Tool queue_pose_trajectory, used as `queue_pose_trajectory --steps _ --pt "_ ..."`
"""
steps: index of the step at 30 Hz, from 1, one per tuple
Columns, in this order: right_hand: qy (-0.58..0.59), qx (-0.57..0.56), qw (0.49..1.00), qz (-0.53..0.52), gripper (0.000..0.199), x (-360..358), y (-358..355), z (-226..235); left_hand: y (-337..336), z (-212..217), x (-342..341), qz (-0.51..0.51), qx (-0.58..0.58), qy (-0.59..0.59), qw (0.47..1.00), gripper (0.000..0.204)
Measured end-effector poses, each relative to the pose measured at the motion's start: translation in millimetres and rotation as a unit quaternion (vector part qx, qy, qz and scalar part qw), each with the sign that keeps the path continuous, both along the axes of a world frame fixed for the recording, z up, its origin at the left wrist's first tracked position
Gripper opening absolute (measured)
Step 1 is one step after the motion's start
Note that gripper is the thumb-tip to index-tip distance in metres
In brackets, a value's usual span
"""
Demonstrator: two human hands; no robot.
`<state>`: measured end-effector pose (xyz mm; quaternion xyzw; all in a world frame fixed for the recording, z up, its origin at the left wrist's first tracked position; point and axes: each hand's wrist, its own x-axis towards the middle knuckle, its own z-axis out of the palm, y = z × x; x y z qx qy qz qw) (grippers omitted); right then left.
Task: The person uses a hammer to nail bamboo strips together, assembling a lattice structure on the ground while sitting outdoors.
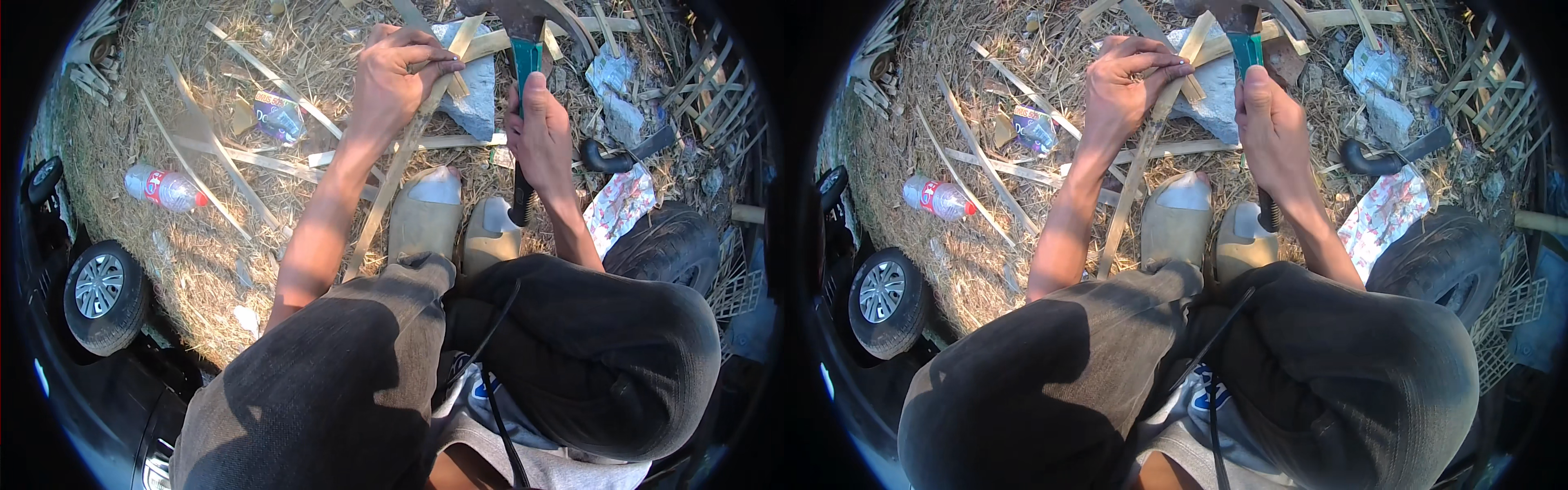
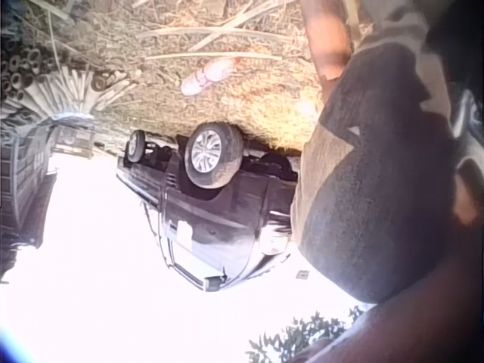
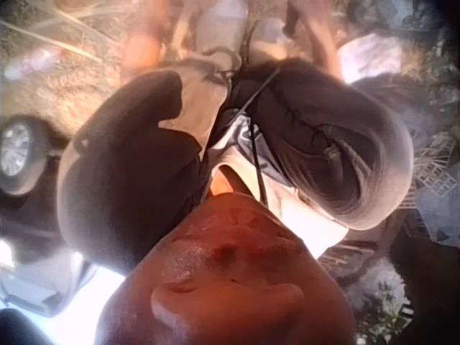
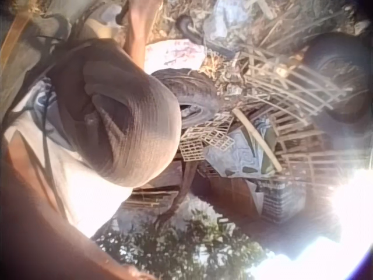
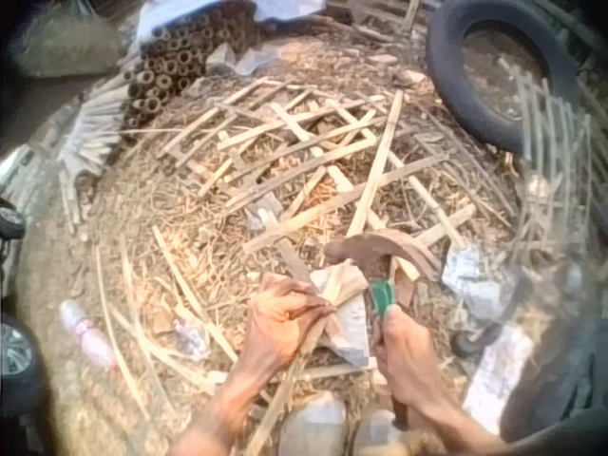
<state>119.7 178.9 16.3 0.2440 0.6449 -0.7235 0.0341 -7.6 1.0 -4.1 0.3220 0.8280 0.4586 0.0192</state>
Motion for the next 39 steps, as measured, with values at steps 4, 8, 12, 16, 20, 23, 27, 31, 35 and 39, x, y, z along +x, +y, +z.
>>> queue_pose_trajectory --steps 4,8,12,16,20,23,27,31,35,39 --pt "0.034 0.216 0.972 0.088 0.053 31 5 19 -3 0 4 0.008 0.002 -0.012 1.000 0.015" --pt "-0.027 0.235 0.965 0.113 0.059 38 2 35 -4 0 2 0.006 0.022 -0.031 0.999 0.016" --pt "0.040 0.280 0.954 0.097 0.056 45 -2 36 -2 5 1 -0.006 -0.003 -0.043 0.999 0.018" --pt "0.000 0.311 0.944 0.113 0.056 39 -6 38 -3 -2 -1 0.002 0.015 -0.033 0.999 0.013" --pt "0.024 0.290 0.953 0.085 0.053 48 -9 34 -2 -5 2 0.004 0.028 -0.090 0.996 0.016" --pt "0.002 0.325 0.938 0.120 0.043 35 -10 25 -3 -12 1 0.021 0.023 -0.083 0.996 0.016" --pt "0.010 0.298 0.947 0.116 0.043 39 -8 30 -6 -13 5 0.001 -0.002 -0.082 0.997 0.019" --pt "0.026 0.325 0.941 0.085 0.045 42 -10 29 -3 -12 4 0.017 0.012 -0.110 0.994 0.021" --pt "-0.044 0.315 0.942 0.102 0.048 34 -4 23 -7 -19 -1 0.009 -0.023 -0.056 0.998 0.020" --pt "0.035 0.260 0.964 0.034 0.055 40 -9 35 -4 -21 1 0.033 -0.003 -0.097 0.995 0.020"
